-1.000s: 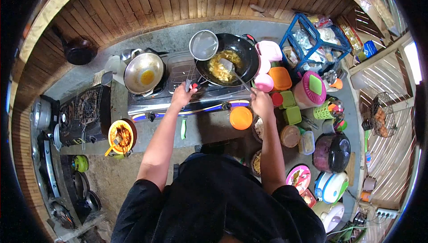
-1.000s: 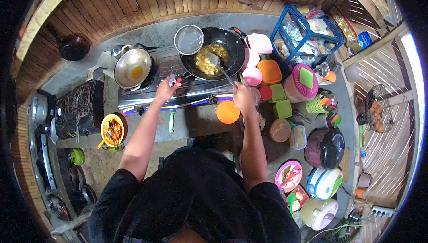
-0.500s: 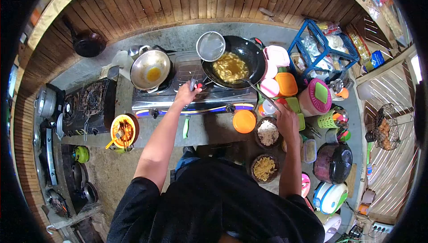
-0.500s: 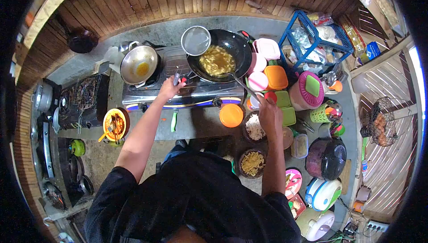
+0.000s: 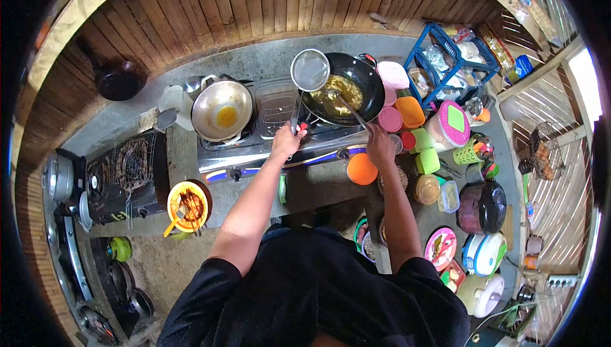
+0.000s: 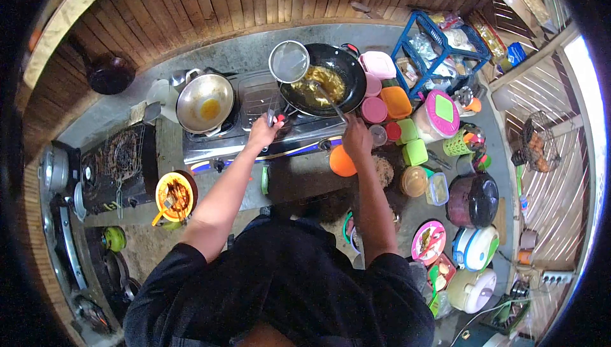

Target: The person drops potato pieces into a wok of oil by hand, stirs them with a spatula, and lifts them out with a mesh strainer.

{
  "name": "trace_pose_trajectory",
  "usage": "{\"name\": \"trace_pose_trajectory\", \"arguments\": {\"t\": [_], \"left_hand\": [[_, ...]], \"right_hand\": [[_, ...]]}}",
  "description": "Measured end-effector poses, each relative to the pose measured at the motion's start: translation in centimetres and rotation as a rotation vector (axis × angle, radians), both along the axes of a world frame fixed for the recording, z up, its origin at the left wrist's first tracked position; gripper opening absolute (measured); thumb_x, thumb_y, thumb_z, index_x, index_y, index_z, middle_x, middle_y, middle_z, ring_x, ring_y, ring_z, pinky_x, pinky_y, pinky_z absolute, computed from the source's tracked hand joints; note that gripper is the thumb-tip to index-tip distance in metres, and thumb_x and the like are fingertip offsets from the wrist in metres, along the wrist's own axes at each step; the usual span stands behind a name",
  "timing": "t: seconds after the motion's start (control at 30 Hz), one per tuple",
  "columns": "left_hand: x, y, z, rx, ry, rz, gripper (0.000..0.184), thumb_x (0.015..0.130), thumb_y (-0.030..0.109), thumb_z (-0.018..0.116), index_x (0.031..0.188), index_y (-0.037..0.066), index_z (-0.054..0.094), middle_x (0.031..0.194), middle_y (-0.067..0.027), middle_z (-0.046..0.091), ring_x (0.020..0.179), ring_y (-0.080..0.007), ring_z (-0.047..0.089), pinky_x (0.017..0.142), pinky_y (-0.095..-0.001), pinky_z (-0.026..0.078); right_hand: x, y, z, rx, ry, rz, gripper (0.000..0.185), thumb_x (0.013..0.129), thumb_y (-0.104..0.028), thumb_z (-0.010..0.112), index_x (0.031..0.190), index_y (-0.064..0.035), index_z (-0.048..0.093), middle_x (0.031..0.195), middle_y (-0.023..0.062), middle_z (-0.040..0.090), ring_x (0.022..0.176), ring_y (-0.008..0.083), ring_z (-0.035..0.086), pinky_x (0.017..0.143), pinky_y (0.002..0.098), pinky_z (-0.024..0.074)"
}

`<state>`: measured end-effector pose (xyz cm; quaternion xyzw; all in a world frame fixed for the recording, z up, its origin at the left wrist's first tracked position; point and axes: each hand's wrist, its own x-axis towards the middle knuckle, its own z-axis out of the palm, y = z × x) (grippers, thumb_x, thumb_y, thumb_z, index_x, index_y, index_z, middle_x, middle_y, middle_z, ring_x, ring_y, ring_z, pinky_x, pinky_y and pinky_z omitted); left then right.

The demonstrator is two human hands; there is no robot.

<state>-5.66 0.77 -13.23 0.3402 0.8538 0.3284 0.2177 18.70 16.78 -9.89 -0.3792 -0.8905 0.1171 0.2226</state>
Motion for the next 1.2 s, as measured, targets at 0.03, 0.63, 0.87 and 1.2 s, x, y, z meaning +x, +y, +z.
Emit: {"name": "trace_pose_trajectory", "arguments": {"t": [0.03,0.63,0.87,1.2], "left_hand": [[-0.1,0.0,0.1,0.003,-0.001,-0.015,0.037,0.082,0.035,0.072,0.100,0.005,0.060,0.096,-0.0208,0.068,0.095,-0.0385,0.064,0.082,-0.0464,0.049],[0.0,-0.2,0.2,0.044,-0.173,0.036,0.033,0.084,0.032,0.073,0.096,0.006,0.057,0.069,-0.0123,0.067,0.063,-0.0250,0.068,0.062,-0.0391,0.051],[0.6,0.0,0.8,0.057,-0.240,0.092,0.029,0.085,0.027,0.072,0.095,0.005,0.055,0.070,-0.0085,0.065,0.057,-0.0175,0.065,0.054,-0.0340,0.049],[1.0,-0.2,0.7,0.091,-0.198,0.105,0.031,0.085,0.028,0.073,0.095,0.004,0.057,0.073,-0.0087,0.066,0.058,-0.0168,0.066,0.057,-0.0330,0.051]], "right_hand": [[0.1,0.3,0.3,-0.054,0.016,-0.056,0.030,0.088,-0.010,0.050,0.117,-0.0096,0.058,0.103,0.0215,0.064,0.088,0.0419,0.064,0.077,0.0514,0.0495],[0.5,15.1,-6.0,-0.084,0.111,0.122,0.023,0.092,-0.016,0.054,0.108,-0.0042,0.066,0.091,0.0162,0.068,0.084,0.0294,0.067,0.072,0.0387,0.0509],[1.0,13.0,-2.1,-0.588,-0.031,0.352,0.026,0.093,-0.018,0.055,0.111,-0.0046,0.066,0.072,0.0064,0.060,0.065,0.0147,0.057,0.059,0.0300,0.0441],[5.7,11.9,1.3,-0.014,0.041,0.180,0.028,0.093,-0.021,0.051,0.116,-0.0079,0.063,0.091,0.0217,0.067,0.084,0.0392,0.064,0.073,0.0485,0.0512]]}}
